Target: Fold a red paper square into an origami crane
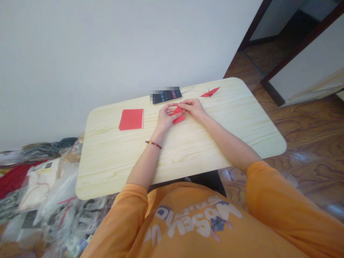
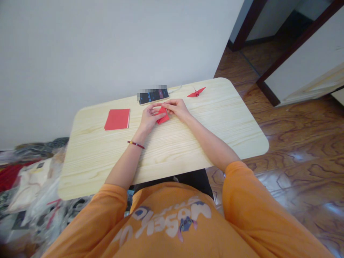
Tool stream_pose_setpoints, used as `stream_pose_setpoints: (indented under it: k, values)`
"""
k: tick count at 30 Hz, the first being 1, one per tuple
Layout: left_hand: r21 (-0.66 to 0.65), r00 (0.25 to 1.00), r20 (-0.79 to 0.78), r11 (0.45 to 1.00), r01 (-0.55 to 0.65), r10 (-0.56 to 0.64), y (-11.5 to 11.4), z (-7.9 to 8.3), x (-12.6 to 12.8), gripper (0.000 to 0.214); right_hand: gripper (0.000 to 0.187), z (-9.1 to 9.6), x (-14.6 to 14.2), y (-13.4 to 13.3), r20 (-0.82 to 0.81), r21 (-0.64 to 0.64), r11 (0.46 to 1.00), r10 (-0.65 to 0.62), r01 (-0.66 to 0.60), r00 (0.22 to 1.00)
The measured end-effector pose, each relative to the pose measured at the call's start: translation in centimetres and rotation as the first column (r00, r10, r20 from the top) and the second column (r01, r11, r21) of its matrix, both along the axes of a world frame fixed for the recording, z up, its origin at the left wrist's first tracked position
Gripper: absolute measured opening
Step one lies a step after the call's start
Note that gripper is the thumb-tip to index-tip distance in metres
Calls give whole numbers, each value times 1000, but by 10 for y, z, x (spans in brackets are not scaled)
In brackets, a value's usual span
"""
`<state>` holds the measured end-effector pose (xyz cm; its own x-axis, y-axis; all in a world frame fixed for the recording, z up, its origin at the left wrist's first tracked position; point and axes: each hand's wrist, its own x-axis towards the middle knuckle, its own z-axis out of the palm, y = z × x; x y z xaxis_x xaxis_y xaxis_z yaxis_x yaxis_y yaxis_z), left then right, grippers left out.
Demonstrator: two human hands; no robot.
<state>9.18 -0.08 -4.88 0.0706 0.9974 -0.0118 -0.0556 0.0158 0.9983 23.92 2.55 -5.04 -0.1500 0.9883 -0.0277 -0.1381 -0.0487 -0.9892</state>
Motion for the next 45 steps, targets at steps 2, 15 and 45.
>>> stream_pose_setpoints:
  k: [2, 15, 45]
  values:
    - [8, 1000, -11, 1000, -11, 11, 0, 0, 1, 48, 30, 2, 0, -1, 9, 3, 1000, -2, 2, 1000]
    - [-43, 1000, 7, 999, -12, 12, 1, -3, 1, 49, 26, 0, 0, -2, 8, 46, 998, 42, -42, 999]
    - [-89, 999, 18, 996, 29, -28, 2, -7, -2, 43, 22, 2, 1, 0, -97, -47, 999, 5, -10, 995]
